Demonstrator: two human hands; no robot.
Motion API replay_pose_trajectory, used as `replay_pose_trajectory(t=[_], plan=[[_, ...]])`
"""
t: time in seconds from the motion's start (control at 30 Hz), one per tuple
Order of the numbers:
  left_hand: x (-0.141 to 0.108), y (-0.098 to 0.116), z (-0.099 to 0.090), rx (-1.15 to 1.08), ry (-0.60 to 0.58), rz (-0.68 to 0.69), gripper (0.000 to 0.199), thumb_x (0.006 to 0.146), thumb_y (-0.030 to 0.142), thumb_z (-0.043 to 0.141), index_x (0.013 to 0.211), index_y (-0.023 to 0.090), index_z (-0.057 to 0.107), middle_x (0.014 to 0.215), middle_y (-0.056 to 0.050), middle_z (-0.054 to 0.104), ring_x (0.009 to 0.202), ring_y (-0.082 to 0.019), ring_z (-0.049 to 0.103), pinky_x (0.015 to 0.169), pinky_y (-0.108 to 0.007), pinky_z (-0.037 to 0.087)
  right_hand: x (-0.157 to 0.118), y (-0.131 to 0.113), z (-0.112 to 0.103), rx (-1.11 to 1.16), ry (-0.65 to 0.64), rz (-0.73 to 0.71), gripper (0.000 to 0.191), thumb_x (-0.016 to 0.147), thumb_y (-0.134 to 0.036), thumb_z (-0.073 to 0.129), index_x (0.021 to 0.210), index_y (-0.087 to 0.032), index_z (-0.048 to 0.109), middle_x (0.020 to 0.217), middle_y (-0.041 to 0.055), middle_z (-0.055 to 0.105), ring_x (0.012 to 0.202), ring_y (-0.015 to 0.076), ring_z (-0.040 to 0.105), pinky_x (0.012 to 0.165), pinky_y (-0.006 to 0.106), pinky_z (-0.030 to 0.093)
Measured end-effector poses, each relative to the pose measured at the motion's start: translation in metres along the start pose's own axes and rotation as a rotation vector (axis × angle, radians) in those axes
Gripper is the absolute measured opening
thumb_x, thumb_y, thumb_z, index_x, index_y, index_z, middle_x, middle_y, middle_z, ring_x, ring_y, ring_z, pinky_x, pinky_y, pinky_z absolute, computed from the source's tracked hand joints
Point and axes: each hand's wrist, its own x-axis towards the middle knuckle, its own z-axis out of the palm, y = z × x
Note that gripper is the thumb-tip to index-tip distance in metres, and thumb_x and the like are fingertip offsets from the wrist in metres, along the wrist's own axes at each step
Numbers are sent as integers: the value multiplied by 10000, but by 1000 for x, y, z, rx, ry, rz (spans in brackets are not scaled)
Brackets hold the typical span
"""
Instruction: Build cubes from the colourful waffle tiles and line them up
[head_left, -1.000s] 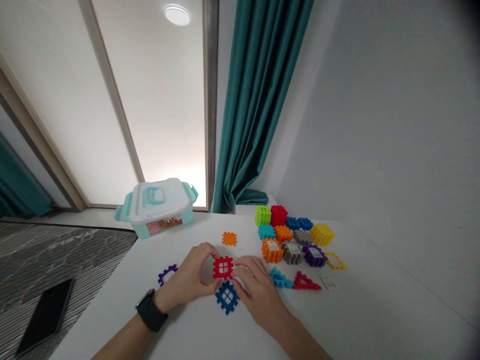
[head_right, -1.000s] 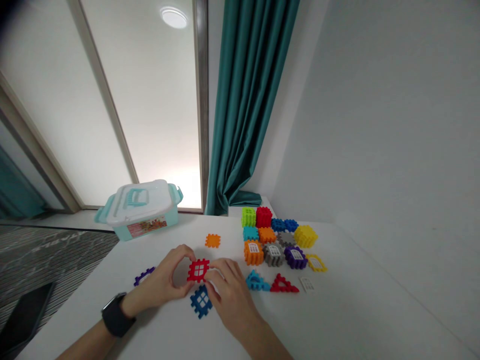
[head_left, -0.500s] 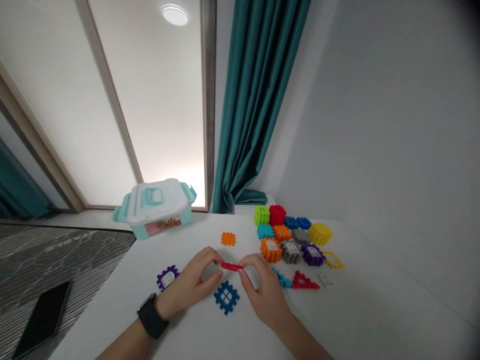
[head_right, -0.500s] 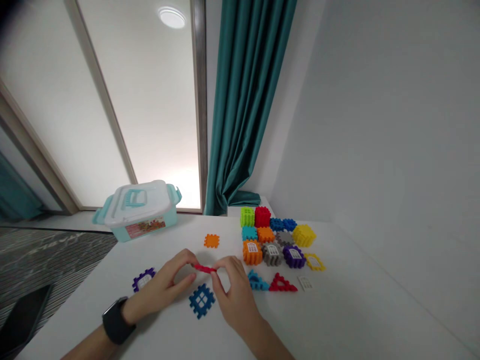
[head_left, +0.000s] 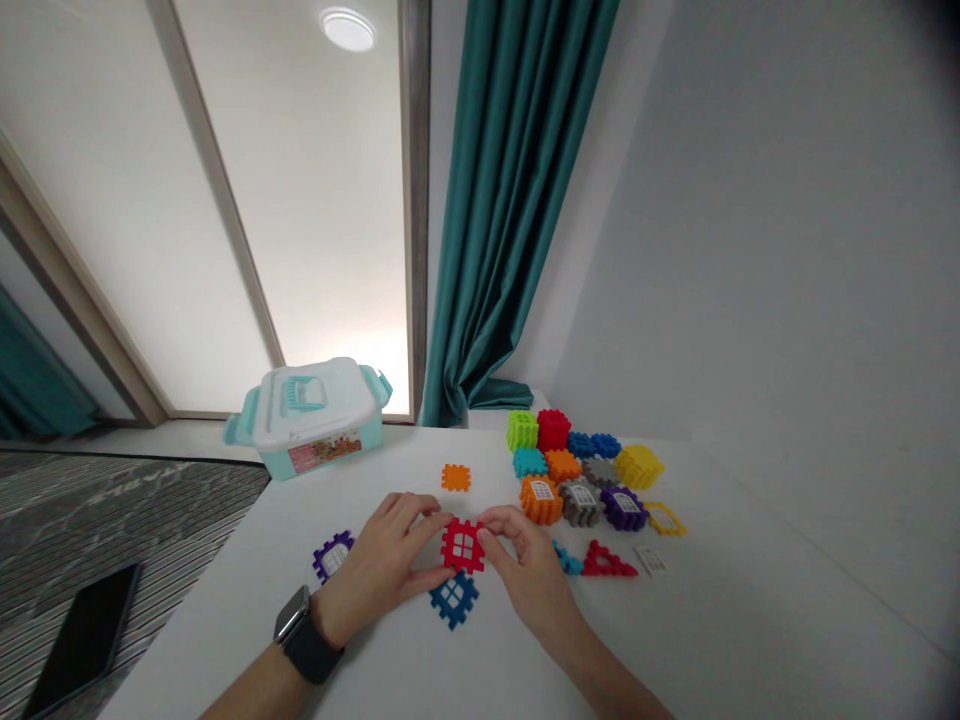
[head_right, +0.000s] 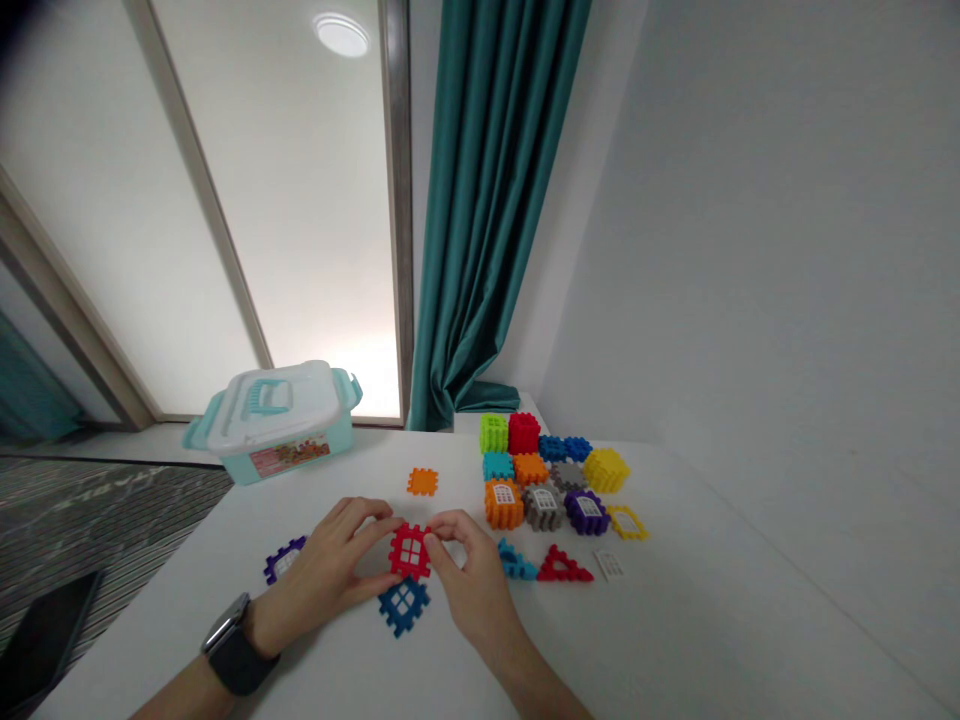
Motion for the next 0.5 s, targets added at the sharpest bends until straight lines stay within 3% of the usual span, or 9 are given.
replay_pose_trajectory(t=[0.13,0.27,0.5], plan=[[-1,-2,-2,-40,39,-36,436,866,368,743,1249,227,588,1166,-115,624,1052,-267,613,904,-405,527,-1,-2,-6,-176,27,-200,184,955,-264,550,1093,-204,656,1044,89,722,987,232,681,879,387,572],[-3,-7,-3,-78,88,-73,449,871,367,728,1272,224,589,1184,-121,615,1069,-270,614,919,-411,535,-1,-6,-15,-391,-84,-487,313,955,-199,558,1262,-235,607,1220,105,678,1152,252,617,1007,456,528],[-3,-10,-4,-116,95,-87,457,874,369,725,1291,233,596,1192,-118,613,1079,-262,613,932,-403,541,1,-3,-18,-529,-158,-616,279,980,-171,544,1248,-235,593,1233,96,681,1162,246,611,1005,474,538]])
